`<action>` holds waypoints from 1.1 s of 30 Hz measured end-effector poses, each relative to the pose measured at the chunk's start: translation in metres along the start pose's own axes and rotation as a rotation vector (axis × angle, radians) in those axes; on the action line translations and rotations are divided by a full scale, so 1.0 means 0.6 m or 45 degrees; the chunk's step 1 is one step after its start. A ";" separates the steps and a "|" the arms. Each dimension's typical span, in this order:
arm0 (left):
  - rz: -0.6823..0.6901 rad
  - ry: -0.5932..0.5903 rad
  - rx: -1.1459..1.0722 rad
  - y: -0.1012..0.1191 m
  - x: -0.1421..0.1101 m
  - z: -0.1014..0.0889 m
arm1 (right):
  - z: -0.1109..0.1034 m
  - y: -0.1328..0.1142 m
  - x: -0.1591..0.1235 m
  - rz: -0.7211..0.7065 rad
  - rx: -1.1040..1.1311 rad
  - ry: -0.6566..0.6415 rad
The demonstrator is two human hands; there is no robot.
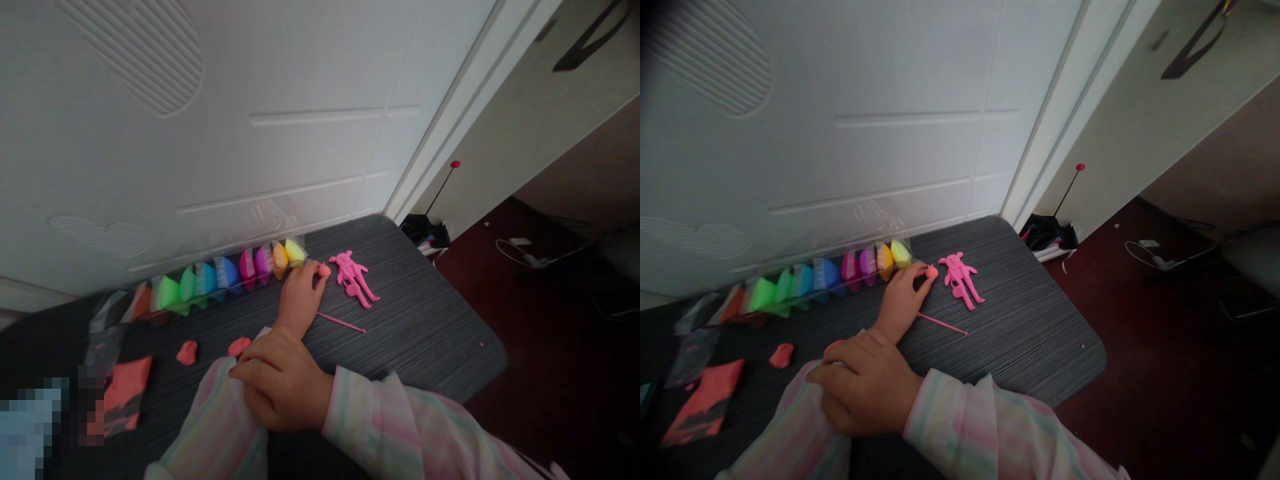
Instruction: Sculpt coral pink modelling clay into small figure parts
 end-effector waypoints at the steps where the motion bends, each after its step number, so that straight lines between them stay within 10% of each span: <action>1: 0.008 -0.001 0.015 0.000 0.000 0.000 | 0.000 0.000 -0.001 0.002 -0.003 -0.004; 33: 0.044 0.002 0.075 0.003 -0.005 -0.010 | -0.004 -0.003 0.002 -0.005 0.004 0.015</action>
Point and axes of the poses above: each hand's wrist, its own x-axis towards the middle knuckle, its own z-axis out of the palm, y = z × x, the point moved 1 cm from there along x, towards the middle knuckle, and after that the axes turned 15 degrees about x, right-handed, at the moved point
